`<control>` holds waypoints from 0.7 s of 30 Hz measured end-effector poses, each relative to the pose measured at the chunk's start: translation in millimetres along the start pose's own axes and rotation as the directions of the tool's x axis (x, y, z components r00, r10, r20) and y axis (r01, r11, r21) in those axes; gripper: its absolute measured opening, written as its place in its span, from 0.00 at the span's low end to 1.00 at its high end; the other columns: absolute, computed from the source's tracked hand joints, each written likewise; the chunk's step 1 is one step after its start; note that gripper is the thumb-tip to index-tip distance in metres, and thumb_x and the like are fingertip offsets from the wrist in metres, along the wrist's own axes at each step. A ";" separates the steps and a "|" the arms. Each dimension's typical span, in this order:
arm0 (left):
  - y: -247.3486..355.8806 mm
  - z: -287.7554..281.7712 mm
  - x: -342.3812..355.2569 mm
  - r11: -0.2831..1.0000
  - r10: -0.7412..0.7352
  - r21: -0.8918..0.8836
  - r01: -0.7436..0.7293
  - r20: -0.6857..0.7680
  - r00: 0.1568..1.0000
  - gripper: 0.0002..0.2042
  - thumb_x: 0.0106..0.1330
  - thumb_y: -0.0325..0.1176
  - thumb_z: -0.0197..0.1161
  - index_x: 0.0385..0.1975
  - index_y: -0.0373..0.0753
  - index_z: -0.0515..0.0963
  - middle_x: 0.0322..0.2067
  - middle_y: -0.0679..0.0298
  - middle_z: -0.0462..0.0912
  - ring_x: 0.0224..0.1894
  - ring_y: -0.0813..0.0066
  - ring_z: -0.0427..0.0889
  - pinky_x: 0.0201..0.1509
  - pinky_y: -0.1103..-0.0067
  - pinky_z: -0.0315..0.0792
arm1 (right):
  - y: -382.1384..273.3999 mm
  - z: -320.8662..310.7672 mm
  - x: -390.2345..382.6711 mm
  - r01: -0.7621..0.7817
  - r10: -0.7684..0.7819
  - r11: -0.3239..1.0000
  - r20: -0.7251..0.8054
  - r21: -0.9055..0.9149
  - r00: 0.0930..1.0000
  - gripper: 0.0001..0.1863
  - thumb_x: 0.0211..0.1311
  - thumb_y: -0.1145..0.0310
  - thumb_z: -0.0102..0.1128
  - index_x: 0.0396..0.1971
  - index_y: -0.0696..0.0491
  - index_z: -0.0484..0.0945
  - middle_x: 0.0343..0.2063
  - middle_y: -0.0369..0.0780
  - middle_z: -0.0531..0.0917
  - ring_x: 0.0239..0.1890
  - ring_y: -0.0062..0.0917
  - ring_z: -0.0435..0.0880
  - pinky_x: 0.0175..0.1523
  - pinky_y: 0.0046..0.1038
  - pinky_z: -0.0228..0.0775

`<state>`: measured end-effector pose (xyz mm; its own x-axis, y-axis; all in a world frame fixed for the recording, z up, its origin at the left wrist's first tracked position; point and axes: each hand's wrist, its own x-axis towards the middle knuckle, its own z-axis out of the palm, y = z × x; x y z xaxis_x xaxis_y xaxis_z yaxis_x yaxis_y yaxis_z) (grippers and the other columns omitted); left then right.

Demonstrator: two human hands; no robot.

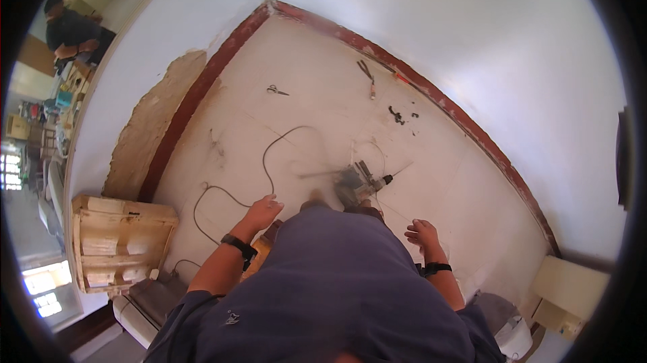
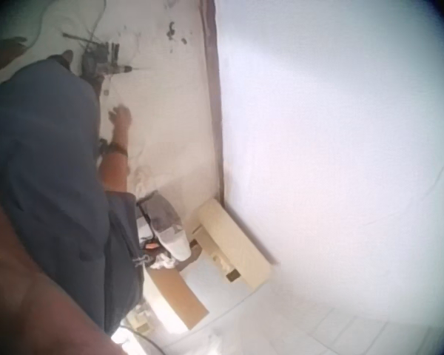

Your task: The person uses a soldering tool and a screwdriver to work on a wire at the base of a wall, then uses a hammer drill to make a hole in the wall near the corner.

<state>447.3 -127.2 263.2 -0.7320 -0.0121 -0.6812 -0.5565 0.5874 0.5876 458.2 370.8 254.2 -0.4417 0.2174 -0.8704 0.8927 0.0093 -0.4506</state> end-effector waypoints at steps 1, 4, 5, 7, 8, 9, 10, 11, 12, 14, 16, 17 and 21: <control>0.4 0.1 -1.1 1.000 -0.007 -0.008 0.008 0.013 1.000 0.32 0.63 0.48 0.54 0.59 0.28 0.63 0.50 0.47 0.77 0.54 0.57 0.76 0.57 0.73 0.68 | -2.3 0.0 0.4 -0.003 0.003 1.000 -0.006 0.015 1.000 0.22 0.64 0.59 0.52 0.52 0.58 0.68 0.43 0.46 0.79 0.39 0.34 0.82 0.42 0.32 0.76; -1.5 -0.1 -3.2 1.000 -0.021 -0.005 0.021 0.023 1.000 0.32 0.63 0.49 0.54 0.60 0.28 0.62 0.50 0.47 0.77 0.54 0.57 0.76 0.57 0.72 0.68 | -7.7 1.1 3.5 -0.001 0.001 1.000 -0.015 0.006 1.000 0.22 0.65 0.59 0.52 0.53 0.57 0.68 0.43 0.46 0.79 0.39 0.34 0.82 0.42 0.32 0.75; -2.9 0.1 -3.5 1.000 -0.022 0.008 0.021 0.030 0.999 0.32 0.63 0.49 0.54 0.60 0.28 0.62 0.50 0.47 0.77 0.54 0.57 0.76 0.57 0.72 0.68 | -10.0 1.8 4.2 0.002 -0.002 1.000 -0.006 -0.002 1.000 0.22 0.65 0.59 0.52 0.53 0.57 0.68 0.43 0.46 0.79 0.39 0.34 0.82 0.42 0.32 0.75; -8.0 0.2 -2.1 1.000 -0.023 0.005 0.023 0.020 1.000 0.32 0.63 0.49 0.54 0.60 0.28 0.62 0.50 0.46 0.77 0.54 0.56 0.76 0.57 0.72 0.68 | -14.2 4.2 6.3 0.000 0.000 1.000 -0.003 -0.018 1.000 0.23 0.65 0.60 0.50 0.54 0.59 0.66 0.44 0.47 0.79 0.40 0.34 0.83 0.41 0.31 0.77; -8.0 0.3 -2.1 1.000 -0.019 0.007 0.019 0.023 1.000 0.33 0.63 0.49 0.53 0.60 0.28 0.62 0.50 0.46 0.76 0.54 0.55 0.76 0.57 0.72 0.68 | -15.6 5.5 6.7 0.002 -0.002 1.000 0.002 -0.023 1.000 0.23 0.65 0.60 0.50 0.54 0.59 0.66 0.44 0.47 0.79 0.40 0.34 0.83 0.41 0.31 0.77; -8.1 0.5 -2.3 1.000 -0.021 0.003 0.021 0.018 1.000 0.33 0.63 0.49 0.53 0.60 0.28 0.62 0.50 0.46 0.76 0.54 0.55 0.76 0.57 0.72 0.68 | -16.7 6.8 7.1 0.003 -0.003 1.000 -0.001 -0.024 1.000 0.23 0.65 0.60 0.50 0.54 0.59 0.66 0.44 0.47 0.79 0.39 0.34 0.83 0.41 0.30 0.76; -8.1 0.6 -2.1 0.999 -0.015 0.031 0.015 0.006 1.000 0.33 0.63 0.49 0.53 0.60 0.29 0.62 0.50 0.45 0.76 0.54 0.55 0.75 0.58 0.72 0.68 | -17.9 7.7 7.5 0.004 -0.004 1.000 -0.004 -0.024 1.000 0.23 0.65 0.60 0.50 0.54 0.59 0.66 0.44 0.47 0.79 0.38 0.34 0.83 0.40 0.30 0.76; -7.5 -1.0 -2.2 0.998 -0.009 0.062 0.010 -0.007 1.000 0.33 0.63 0.50 0.53 0.60 0.29 0.62 0.51 0.45 0.76 0.54 0.55 0.75 0.58 0.72 0.68 | -19.3 9.2 8.1 0.006 -0.006 1.000 -0.001 -0.027 1.000 0.23 0.65 0.60 0.50 0.54 0.59 0.66 0.44 0.47 0.79 0.38 0.34 0.83 0.40 0.30 0.76; -6.8 -2.2 -2.2 0.998 -0.011 0.060 0.011 -0.010 1.000 0.33 0.63 0.50 0.53 0.60 0.29 0.62 0.51 0.45 0.76 0.54 0.55 0.75 0.58 0.72 0.68 | -20.6 10.4 8.7 0.002 -0.002 1.000 0.005 -0.025 1.000 0.23 0.65 0.61 0.50 0.54 0.59 0.66 0.44 0.47 0.79 0.38 0.33 0.83 0.40 0.30 0.76; -6.0 -4.2 -2.2 0.999 -0.020 0.036 0.020 -0.002 1.000 0.33 0.63 0.50 0.53 0.60 0.29 0.62 0.51 0.44 0.76 0.54 0.54 0.75 0.58 0.71 0.68 | -23.2 12.7 9.5 -0.002 0.002 1.000 0.011 -0.024 1.000 0.23 0.65 0.61 0.51 0.54 0.59 0.66 0.44 0.47 0.79 0.38 0.33 0.83 0.39 0.30 0.76; -9.0 -4.9 -0.4 1.000 -0.019 0.023 0.019 0.000 1.000 0.33 0.63 0.50 0.53 0.60 0.28 0.62 0.51 0.44 0.76 0.54 0.54 0.75 0.58 0.71 0.68 | -25.3 14.5 9.3 -0.003 0.003 0.999 -0.001 -0.033 1.000 0.23 0.65 0.61 0.51 0.54 0.59 0.66 0.43 0.47 0.79 0.37 0.33 0.83 0.39 0.30 0.76; -10.1 -5.2 0.4 1.000 -0.018 0.010 0.018 0.004 1.000 0.33 0.63 0.50 0.53 0.60 0.28 0.62 0.51 0.44 0.75 0.54 0.54 0.75 0.57 0.71 0.68 | -26.5 15.3 8.6 -0.002 0.002 0.999 0.000 -0.034 1.000 0.23 0.65 0.61 0.51 0.54 0.59 0.66 0.43 0.47 0.79 0.37 0.33 0.83 0.39 0.30 0.76; -8.9 -6.1 1.1 1.000 -0.019 0.010 0.019 0.002 1.000 0.34 0.63 0.50 0.53 0.60 0.27 0.62 0.51 0.44 0.76 0.54 0.54 0.75 0.57 0.71 0.68 | -28.1 16.9 6.5 -0.001 0.001 0.999 -0.002 -0.034 1.000 0.23 0.65 0.61 0.51 0.54 0.59 0.66 0.43 0.47 0.79 0.38 0.33 0.82 0.39 0.30 0.76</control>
<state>449.0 -137.4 259.9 -0.7207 -0.0220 -0.6929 -0.5661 0.5955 0.5700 428.8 355.5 257.8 -0.4407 0.2197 -0.8704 0.8956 0.0423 -0.4428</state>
